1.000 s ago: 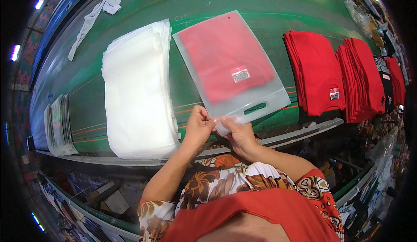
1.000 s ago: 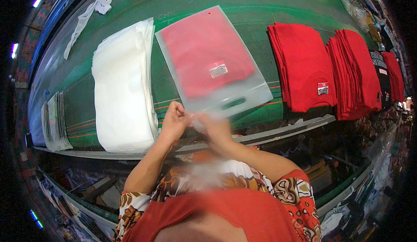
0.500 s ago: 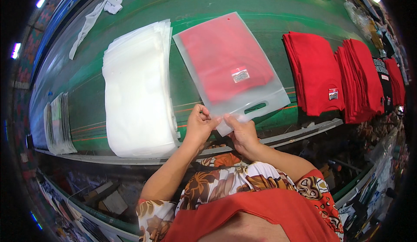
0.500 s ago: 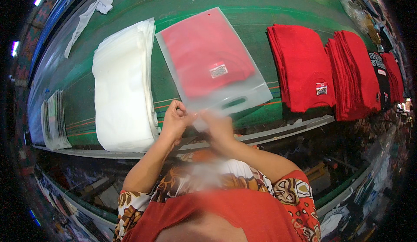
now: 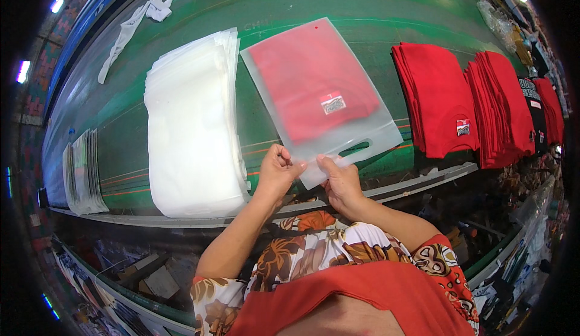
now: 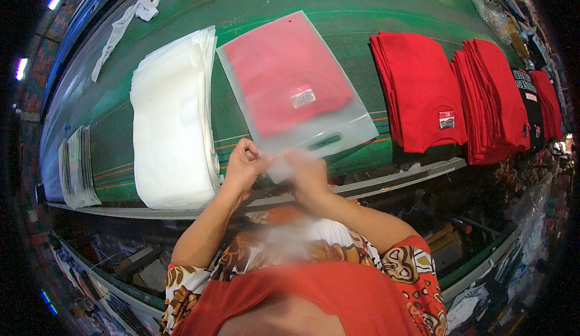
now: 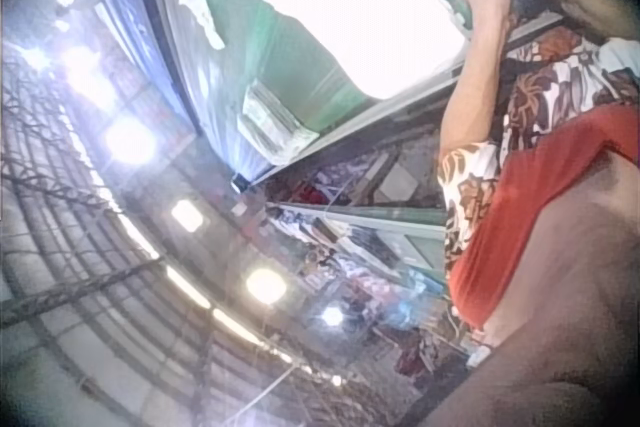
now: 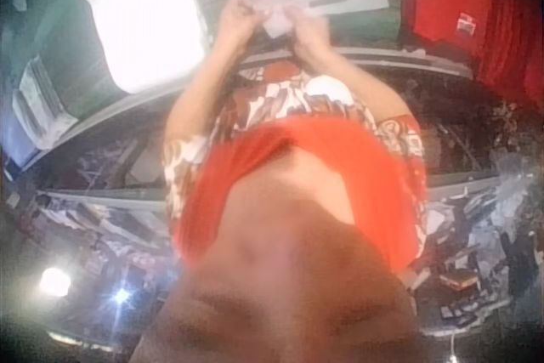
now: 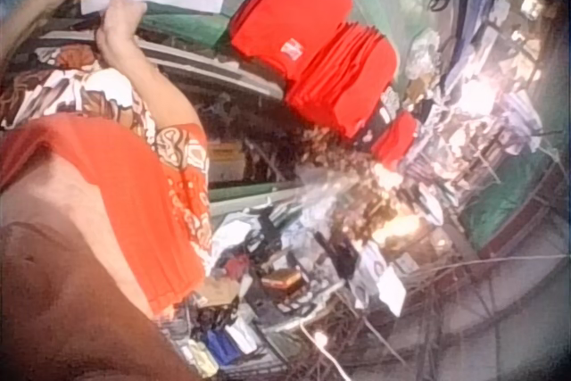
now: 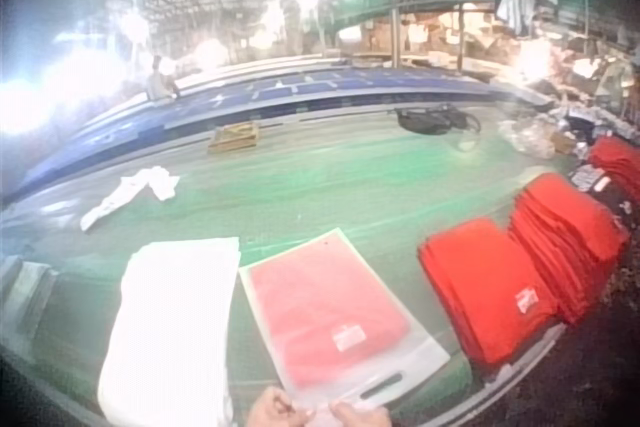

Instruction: The person places folded red t-shirts into clear plastic bags on a green worktable. They open each bag, insert a shirt, and seal it before moving to the next item. The process is repeated for several shirts.

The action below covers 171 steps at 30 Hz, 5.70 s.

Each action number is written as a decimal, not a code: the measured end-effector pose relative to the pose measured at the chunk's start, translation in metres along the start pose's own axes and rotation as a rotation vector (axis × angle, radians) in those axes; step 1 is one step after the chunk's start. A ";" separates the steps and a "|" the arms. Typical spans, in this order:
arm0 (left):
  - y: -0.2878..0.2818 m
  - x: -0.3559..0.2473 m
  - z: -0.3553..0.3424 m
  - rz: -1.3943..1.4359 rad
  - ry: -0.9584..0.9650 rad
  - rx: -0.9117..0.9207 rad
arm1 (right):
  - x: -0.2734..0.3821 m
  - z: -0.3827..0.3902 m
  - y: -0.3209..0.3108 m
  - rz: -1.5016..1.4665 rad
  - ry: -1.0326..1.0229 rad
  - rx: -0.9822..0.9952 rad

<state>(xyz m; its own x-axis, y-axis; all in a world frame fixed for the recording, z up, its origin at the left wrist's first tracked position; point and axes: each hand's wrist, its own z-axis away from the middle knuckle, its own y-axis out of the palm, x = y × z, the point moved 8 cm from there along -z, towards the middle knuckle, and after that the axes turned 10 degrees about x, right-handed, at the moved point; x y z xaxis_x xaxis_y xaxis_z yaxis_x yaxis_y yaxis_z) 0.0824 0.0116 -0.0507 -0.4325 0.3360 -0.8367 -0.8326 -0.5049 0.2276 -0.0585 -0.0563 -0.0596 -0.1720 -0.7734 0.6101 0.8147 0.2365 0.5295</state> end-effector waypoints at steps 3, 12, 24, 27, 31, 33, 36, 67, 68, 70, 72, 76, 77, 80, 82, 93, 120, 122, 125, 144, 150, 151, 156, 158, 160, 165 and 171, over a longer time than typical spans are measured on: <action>0.001 -0.004 0.003 0.007 0.008 -0.012 | 0.004 0.003 0.003 0.020 0.000 -0.001; 0.020 -0.002 -0.004 0.144 0.002 -0.057 | 0.004 0.002 0.004 0.016 0.009 0.018; 0.021 0.004 -0.009 0.107 0.030 -0.055 | 0.015 0.001 -0.006 0.041 -0.032 -0.038; 0.019 0.009 -0.014 0.047 0.034 -0.016 | 0.018 0.001 -0.004 0.035 -0.027 -0.043; 0.025 0.004 -0.012 0.117 0.006 0.022 | 0.016 -0.001 -0.004 -0.005 -0.022 -0.044; 0.020 0.009 -0.015 0.039 0.038 -0.027 | 0.015 -0.002 -0.006 -0.001 -0.012 -0.046; 0.020 0.008 -0.014 0.026 0.063 -0.052 | 0.016 0.000 -0.008 0.036 -0.003 -0.051; 0.032 0.009 -0.014 0.148 0.021 -0.078 | 0.037 0.003 -0.016 0.012 -0.061 -0.090; 0.032 0.011 -0.015 0.157 0.017 -0.074 | 0.038 0.002 -0.018 0.006 -0.081 -0.099; 0.030 0.015 -0.016 0.175 0.008 -0.068 | 0.036 -0.002 -0.020 -0.052 -0.097 -0.094; 0.029 0.016 -0.016 0.157 -0.005 -0.073 | 0.036 -0.003 -0.021 -0.061 -0.104 -0.088; 0.029 0.016 -0.017 0.166 0.009 -0.054 | 0.040 -0.004 -0.023 -0.016 -0.097 -0.078; 0.028 0.017 -0.017 0.170 0.010 -0.051 | 0.040 -0.003 -0.022 -0.014 -0.094 -0.076; 0.026 0.021 -0.019 0.184 0.000 -0.042 | 0.042 0.000 -0.020 -0.014 -0.074 -0.082; 0.026 0.023 -0.020 0.187 -0.023 -0.040 | 0.043 -0.001 -0.022 -0.027 -0.077 -0.078; 0.031 0.012 -0.014 0.192 0.022 -0.026 | 0.031 -0.015 -0.045 -0.014 -0.143 -0.077; 0.030 0.013 -0.012 0.171 0.010 -0.024 | 0.052 -0.012 -0.044 -0.041 -0.194 -0.094; 0.031 0.012 -0.012 0.175 0.007 -0.018 | 0.054 -0.010 -0.044 -0.025 -0.185 -0.097; 0.032 0.010 -0.010 0.185 0.016 -0.012 | 0.057 -0.012 -0.047 -0.028 -0.207 -0.127; 0.029 0.012 -0.012 0.183 0.024 0.003 | 0.060 -0.016 -0.058 -0.031 -0.221 -0.110; 0.028 0.010 -0.011 0.186 0.020 0.001 | 0.065 -0.016 -0.059 -0.054 -0.240 -0.123; 0.027 0.011 -0.011 0.180 0.015 0.003 | 0.063 -0.018 -0.064 -0.062 -0.240 -0.119; 0.026 0.010 -0.011 0.165 0.018 -0.005 | 0.066 -0.019 -0.064 -0.062 -0.256 -0.110; 0.026 0.009 -0.012 0.172 0.012 -0.004 | 0.067 -0.018 -0.063 -0.070 -0.251 -0.110; 0.028 0.009 -0.010 0.180 0.014 -0.009 | 0.068 -0.019 -0.065 -0.131 -0.222 -0.086; 0.027 0.012 -0.012 0.198 0.024 -0.004 | 0.080 -0.024 -0.073 -0.059 -0.241 -0.051; 0.028 0.012 -0.011 0.208 0.006 -0.011 | 0.084 -0.026 -0.074 -0.030 -0.236 -0.036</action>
<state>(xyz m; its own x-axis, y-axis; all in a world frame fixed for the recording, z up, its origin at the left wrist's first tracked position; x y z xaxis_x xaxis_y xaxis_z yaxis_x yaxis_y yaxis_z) 0.0577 -0.0068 -0.0596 -0.5927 0.2185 -0.7752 -0.7217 -0.5714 0.3907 -0.1184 -0.1543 -0.0629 -0.3179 -0.6203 0.7171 0.8255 0.1911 0.5312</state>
